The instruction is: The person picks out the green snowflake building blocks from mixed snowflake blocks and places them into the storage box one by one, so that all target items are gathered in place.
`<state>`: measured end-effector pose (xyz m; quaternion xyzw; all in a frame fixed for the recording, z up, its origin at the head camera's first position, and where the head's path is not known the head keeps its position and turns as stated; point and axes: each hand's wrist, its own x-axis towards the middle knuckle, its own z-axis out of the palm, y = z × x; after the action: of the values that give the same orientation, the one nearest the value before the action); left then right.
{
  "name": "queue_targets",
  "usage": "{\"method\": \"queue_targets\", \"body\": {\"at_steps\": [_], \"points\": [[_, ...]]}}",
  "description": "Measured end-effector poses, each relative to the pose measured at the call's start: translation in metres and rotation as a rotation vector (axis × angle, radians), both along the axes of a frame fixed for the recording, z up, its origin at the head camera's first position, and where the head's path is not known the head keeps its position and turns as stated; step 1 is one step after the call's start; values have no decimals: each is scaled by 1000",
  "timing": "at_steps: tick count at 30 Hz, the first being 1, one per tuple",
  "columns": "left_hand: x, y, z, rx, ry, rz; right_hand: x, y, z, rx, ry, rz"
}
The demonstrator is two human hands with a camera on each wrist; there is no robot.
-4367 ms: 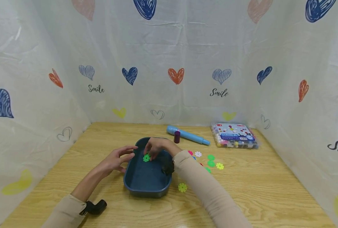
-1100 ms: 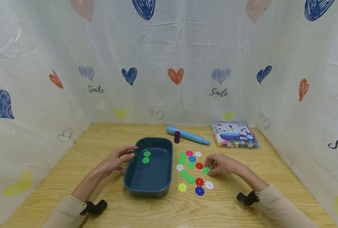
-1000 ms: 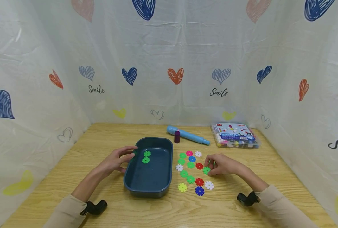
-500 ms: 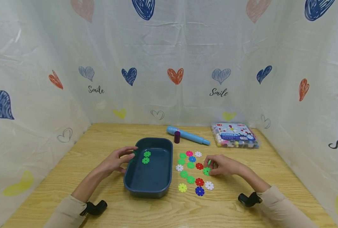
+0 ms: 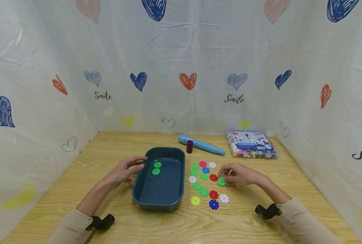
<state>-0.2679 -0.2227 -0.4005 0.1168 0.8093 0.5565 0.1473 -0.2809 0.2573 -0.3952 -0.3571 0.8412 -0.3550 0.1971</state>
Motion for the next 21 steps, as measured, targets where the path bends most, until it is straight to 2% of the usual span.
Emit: {"method": "queue_targets", "body": {"at_steps": [7,21], "points": [[0,0,0,0,4,-1,-5,-4,11,-8,55,50],[0,-1,-1,3,2,-4,-13,-25,39,34,59,31]]}}
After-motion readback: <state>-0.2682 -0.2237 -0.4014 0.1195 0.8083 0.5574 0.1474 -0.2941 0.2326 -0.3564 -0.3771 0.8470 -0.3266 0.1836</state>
